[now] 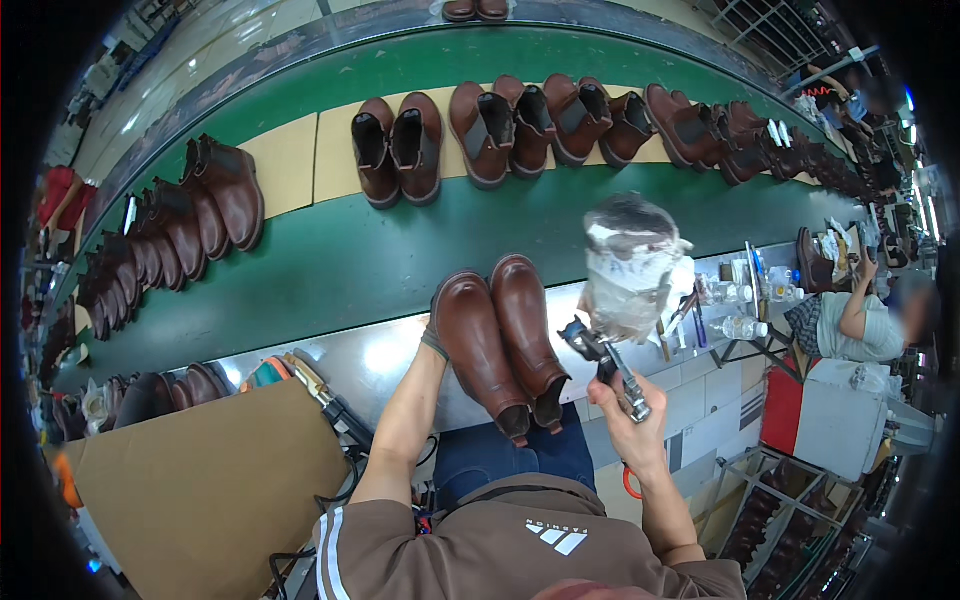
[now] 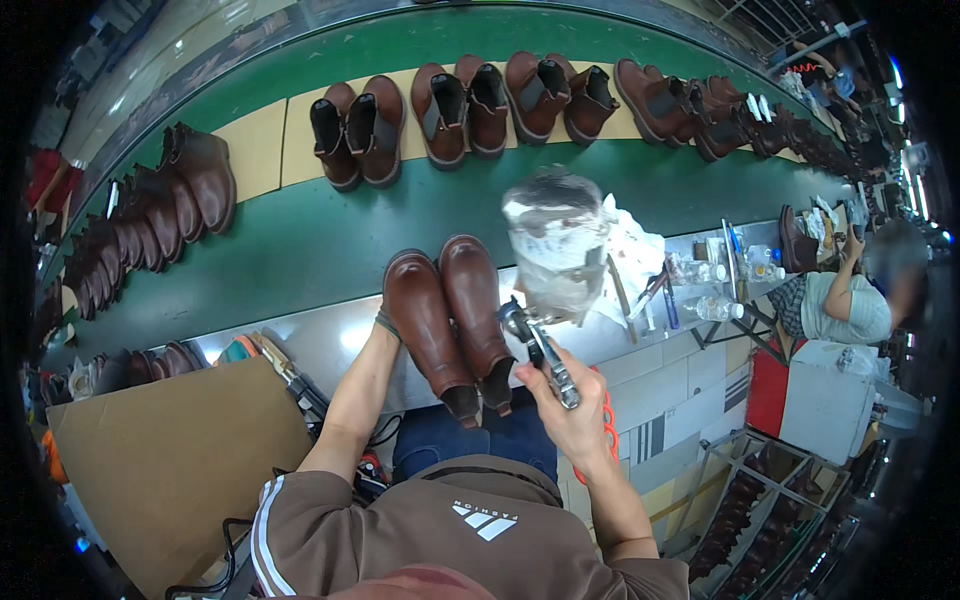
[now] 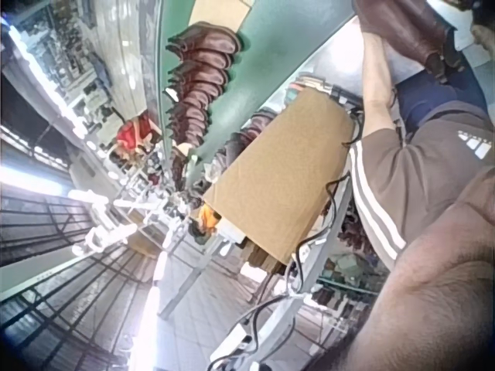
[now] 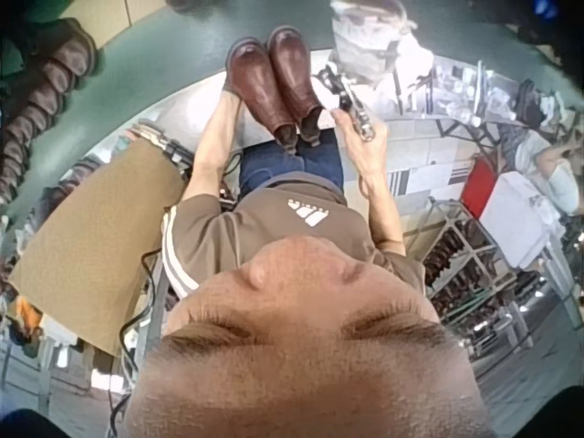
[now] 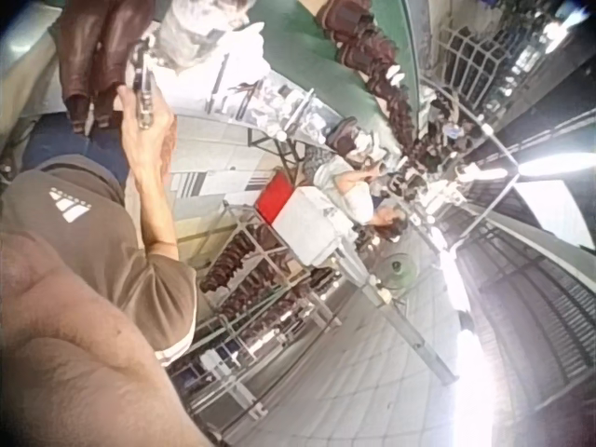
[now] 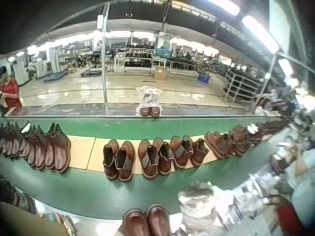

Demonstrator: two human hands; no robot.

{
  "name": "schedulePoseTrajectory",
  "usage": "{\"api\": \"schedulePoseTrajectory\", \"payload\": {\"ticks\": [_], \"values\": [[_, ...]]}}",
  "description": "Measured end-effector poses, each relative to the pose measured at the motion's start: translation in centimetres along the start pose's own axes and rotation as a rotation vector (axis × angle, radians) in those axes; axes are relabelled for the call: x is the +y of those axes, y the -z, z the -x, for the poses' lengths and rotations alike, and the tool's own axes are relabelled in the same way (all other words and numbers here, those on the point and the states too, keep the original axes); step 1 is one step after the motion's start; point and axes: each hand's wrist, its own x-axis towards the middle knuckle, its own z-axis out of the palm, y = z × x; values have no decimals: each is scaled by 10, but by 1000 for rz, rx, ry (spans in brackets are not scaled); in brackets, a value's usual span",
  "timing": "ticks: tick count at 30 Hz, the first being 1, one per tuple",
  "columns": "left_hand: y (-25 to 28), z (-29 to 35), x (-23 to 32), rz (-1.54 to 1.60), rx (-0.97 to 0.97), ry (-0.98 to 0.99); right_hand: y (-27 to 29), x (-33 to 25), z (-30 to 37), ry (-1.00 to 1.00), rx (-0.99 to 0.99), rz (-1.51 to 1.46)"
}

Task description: Using a heat gun, brush, and air spray to finish and clean leather boots on a factory production line.

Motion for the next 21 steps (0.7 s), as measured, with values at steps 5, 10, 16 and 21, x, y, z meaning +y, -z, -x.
{"api": "schedulePoseTrajectory", "payload": {"ticks": [5, 10, 16, 21], "values": [[9, 2, -3, -400, -75, -38, -14, -3, -27, -117, -63, -70], [22, 1, -23, -312, -89, -45, 3, 8, -14, -161, 100, -14], [16, 2, -22, -651, -101, -84, 0, -16, -28, -70, -67, -30], [9, 4, -12, -530, 4, -127, 11, -14, -49, -142, -87, -15]]}}
